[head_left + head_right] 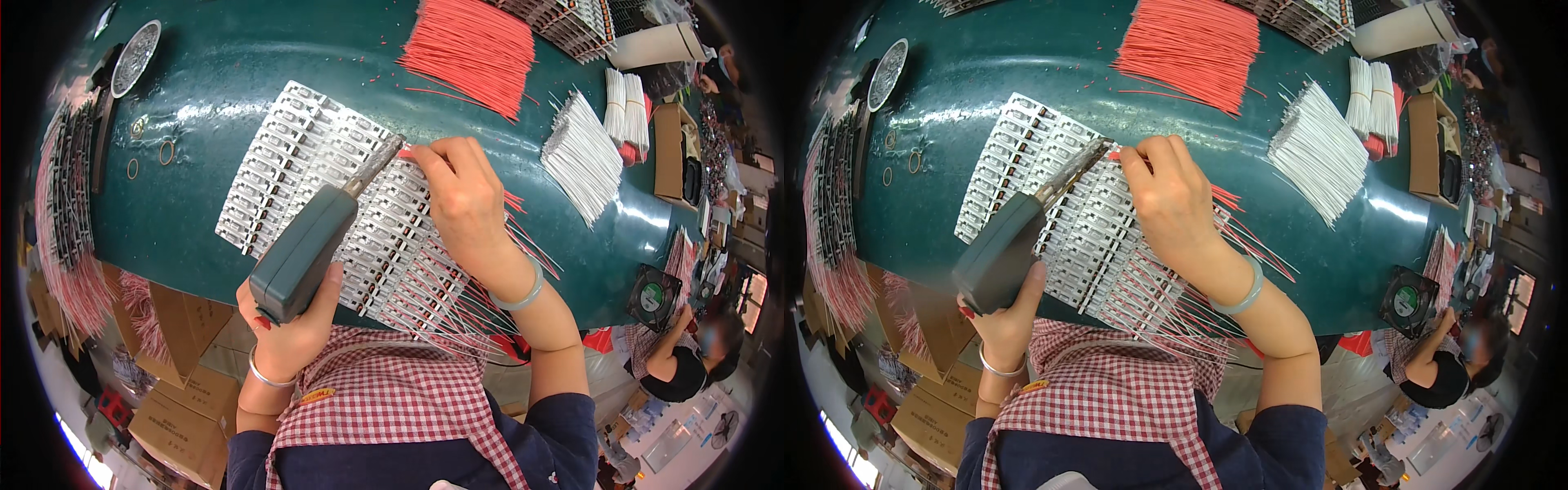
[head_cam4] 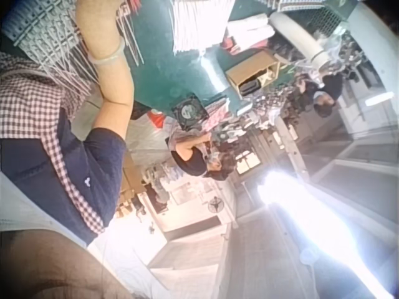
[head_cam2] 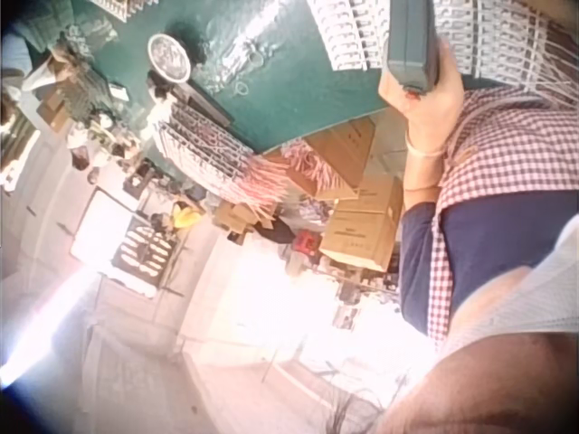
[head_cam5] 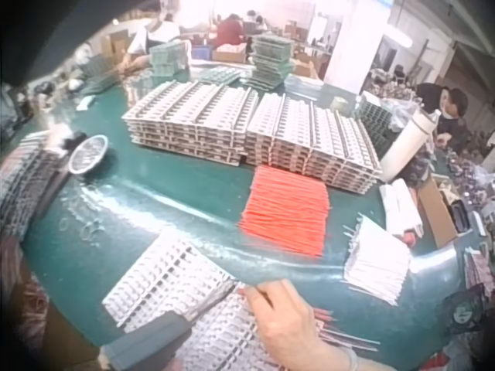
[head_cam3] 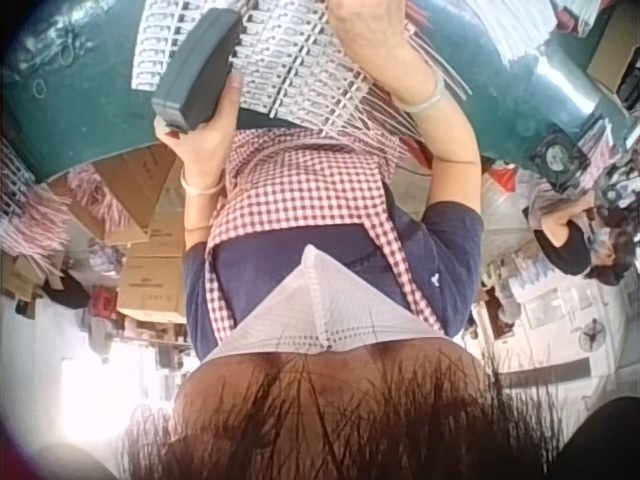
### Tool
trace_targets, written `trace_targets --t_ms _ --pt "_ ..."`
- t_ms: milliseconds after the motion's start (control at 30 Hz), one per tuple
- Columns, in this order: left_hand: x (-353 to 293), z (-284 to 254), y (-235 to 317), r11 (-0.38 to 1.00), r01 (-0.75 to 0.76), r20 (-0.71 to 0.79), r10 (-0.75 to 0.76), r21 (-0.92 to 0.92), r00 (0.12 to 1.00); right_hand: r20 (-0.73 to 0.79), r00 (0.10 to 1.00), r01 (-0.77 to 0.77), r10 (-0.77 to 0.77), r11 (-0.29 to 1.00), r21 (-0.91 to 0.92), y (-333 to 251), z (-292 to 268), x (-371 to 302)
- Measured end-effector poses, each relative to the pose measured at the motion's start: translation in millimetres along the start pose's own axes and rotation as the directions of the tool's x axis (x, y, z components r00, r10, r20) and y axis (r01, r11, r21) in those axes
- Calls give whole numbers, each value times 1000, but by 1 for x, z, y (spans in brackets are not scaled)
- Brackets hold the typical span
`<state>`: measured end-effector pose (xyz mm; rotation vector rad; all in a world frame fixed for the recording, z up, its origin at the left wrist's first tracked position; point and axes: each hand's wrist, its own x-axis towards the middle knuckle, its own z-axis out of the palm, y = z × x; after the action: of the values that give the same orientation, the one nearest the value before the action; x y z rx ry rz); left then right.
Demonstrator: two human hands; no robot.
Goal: The person uses a soldering iron to attach red and white wires to a grid of white plastic components on a green workbench. They repeatedly pick up individual wires, place them into slots on the components, and apply heat with the soldering iron to secure them.
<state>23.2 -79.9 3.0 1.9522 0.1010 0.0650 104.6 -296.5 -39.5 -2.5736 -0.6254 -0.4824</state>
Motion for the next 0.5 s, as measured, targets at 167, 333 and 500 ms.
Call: trace_targets --t_ms 167,333,500 --pt "5 10 -4 999 -35 -52 33 -40 998 -2 1000 1 -1 1000 -2 0 0 0" --pt "6 8 -1 998 -56 2 56 18 998 -11 1000 0 0 1000 -8 -1 0 1" --pt "4 5 0 996 -63 -7 64 55 998 -11 1000 -2 2 1000 -12 1 3 0"
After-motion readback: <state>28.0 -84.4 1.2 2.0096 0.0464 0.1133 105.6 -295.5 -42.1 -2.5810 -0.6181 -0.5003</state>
